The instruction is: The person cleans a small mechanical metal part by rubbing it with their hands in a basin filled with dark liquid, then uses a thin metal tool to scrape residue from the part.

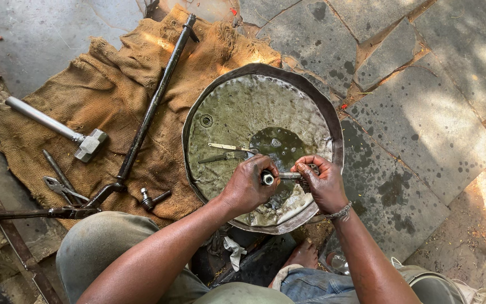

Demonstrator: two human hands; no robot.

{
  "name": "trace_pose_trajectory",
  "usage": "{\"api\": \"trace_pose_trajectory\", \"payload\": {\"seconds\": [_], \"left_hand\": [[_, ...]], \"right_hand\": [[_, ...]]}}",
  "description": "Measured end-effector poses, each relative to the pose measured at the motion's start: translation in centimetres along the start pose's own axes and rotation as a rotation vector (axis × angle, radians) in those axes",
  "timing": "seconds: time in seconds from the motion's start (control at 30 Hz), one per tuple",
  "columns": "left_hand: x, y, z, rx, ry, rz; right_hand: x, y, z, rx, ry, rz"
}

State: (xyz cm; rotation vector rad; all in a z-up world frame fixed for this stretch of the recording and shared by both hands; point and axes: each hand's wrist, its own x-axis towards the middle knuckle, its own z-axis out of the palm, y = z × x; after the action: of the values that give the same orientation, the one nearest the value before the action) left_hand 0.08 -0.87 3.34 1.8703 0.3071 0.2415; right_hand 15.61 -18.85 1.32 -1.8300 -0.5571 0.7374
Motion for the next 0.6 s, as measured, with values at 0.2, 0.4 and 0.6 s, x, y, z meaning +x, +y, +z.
{"api": "trace_pose_trajectory", "payload": {"seconds": [0.2, 0.4, 0.6], "left_hand": [[-0.3, -0.7, 0.1, 0.053, 0.031, 0.112], [-0.7, -0.2, -0.6, 0.206, 0.062, 0.291], [-0.9, -0.1, -0.6, 0.238, -0.02, 0.262]], "right_hand": [[0.1, -0.4, -0.7, 0.104, -0.064, -0.006], [-0.2, -0.3, -1.2, 0.187, -0.141, 0.057], [-0.4, -0.7, -1.2, 0.223, -0.131, 0.101]]}}
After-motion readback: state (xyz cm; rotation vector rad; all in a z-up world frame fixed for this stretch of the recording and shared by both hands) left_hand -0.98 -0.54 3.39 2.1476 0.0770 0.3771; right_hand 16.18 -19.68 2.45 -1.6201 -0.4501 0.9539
